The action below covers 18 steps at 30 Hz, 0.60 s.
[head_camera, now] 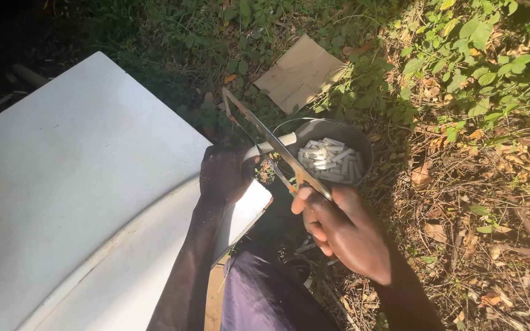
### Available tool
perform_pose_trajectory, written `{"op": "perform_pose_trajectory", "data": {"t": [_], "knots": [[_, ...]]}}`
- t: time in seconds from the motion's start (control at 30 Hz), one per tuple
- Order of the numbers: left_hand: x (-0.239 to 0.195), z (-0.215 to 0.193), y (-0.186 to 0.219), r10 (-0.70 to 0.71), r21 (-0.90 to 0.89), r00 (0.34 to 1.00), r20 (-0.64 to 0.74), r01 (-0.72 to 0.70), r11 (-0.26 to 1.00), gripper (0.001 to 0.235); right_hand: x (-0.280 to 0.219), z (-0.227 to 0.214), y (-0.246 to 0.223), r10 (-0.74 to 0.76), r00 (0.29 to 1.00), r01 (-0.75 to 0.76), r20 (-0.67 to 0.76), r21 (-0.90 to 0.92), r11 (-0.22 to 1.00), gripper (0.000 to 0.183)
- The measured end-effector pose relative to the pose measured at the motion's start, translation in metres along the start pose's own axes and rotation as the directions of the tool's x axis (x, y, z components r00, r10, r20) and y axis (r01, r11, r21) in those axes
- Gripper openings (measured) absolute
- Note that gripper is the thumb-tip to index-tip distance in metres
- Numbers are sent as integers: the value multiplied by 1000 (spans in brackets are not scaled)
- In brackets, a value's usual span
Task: Cutting small, uniform pieces of white plastic tubing using a hacksaw and collecting them in a bucket.
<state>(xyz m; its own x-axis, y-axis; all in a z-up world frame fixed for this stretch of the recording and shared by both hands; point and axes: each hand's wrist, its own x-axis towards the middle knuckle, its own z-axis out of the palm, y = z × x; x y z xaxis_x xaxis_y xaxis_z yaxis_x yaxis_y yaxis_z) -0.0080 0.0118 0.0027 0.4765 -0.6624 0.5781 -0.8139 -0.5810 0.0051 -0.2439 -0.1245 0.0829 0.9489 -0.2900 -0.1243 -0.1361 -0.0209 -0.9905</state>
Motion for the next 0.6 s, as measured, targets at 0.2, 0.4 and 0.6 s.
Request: {"op": "perform_pose_trajectory", "data": {"t": [0.2,0.4,0.6], "knots": [[10,-7,3,-63,15,996,63,62,998,66,20,9,-12,-352,933,344,81,94,934,50],[6,-6,1,72,-34,995,-67,-74,997,35,-24,-8,26,17,996,-20,-88,-32,999,38],[7,-12,6,44,-64,998,-41,-47,997,49,27,9,19,-200,979,198,44,42,979,26]]}}
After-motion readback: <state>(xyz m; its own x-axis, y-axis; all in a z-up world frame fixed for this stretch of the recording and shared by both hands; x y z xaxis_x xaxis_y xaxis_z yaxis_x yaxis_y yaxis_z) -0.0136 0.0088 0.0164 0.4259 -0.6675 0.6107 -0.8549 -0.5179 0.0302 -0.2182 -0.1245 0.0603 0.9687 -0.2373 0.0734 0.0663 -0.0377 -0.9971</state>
